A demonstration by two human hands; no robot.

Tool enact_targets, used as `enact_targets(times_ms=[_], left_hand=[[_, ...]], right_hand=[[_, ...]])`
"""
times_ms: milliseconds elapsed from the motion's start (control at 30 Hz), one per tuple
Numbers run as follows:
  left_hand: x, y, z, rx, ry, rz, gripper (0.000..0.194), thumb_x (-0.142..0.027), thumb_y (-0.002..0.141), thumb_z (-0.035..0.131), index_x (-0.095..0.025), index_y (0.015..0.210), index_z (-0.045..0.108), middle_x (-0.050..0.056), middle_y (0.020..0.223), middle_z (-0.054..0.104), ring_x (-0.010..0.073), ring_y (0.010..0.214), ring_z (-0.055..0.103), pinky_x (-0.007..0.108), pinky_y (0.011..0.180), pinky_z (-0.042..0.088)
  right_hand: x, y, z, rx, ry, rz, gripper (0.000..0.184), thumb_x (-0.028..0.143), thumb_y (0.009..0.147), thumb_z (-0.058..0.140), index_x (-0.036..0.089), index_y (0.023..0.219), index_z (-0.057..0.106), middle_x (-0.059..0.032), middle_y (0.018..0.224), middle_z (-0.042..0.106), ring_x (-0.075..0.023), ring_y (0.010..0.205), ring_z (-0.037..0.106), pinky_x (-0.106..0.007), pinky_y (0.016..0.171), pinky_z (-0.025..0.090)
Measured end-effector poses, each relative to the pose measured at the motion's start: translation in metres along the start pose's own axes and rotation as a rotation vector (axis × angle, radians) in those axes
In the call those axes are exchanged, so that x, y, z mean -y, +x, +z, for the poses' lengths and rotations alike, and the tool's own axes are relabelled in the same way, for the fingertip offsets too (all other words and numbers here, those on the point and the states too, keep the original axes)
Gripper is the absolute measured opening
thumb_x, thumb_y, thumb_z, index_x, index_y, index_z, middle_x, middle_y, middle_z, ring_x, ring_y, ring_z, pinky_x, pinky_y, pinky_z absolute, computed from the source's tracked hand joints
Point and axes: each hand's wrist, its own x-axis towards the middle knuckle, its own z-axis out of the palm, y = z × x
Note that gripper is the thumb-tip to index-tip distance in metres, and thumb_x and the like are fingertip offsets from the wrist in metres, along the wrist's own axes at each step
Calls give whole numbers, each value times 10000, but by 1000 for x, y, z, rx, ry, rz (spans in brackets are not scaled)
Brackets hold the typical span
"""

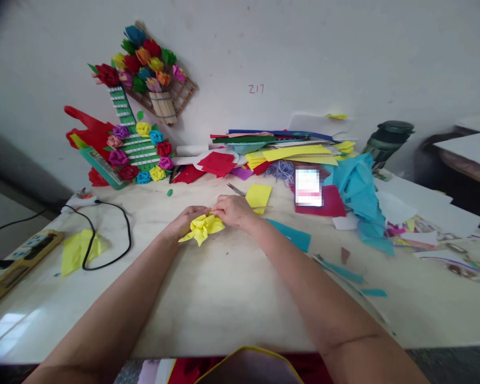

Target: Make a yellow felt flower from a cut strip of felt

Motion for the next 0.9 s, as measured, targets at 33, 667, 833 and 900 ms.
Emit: enact_targets(times_ms=[33, 667, 833, 900], left_hand=[[0, 0, 0, -5, 1, -4, 283, -365, 640, 593, -93, 718, 576, 25, 569, 557, 102, 477, 502, 211, 467, 354], [7, 2, -3, 9, 42, 1, 274, -360, 619, 616, -104, 689, 548, 23, 564, 554, 88, 453, 497, 199, 444, 340], [8, 3, -4, 14, 8, -1, 271, -347, 603, 628, -101, 683, 548, 21, 549, 551, 94, 443, 496, 207, 442, 343], [8, 3, -5, 18, -10, -7, 266, -333, 593, 636, -96, 682, 553, 26, 552, 558, 97, 446, 502, 210, 447, 348]], right_hand=[[0, 0, 0, 7, 11, 6, 175, 246, 759, 492, 201, 791, 659, 1, 769, 605, -86, 696, 526, -204, 581, 345], [2, 0, -10, 147, -129, 12, 216, 303, 785, 457, 216, 787, 655, 1, 768, 618, -106, 706, 523, -219, 549, 308], [1, 0, -7, 103, -132, -4, 209, 298, 781, 467, 214, 793, 659, 2, 759, 618, -99, 690, 522, -221, 546, 308], [1, 0, -6, 87, -135, -10, 205, 293, 777, 472, 213, 793, 660, 2, 761, 621, -99, 690, 522, -223, 549, 307]])
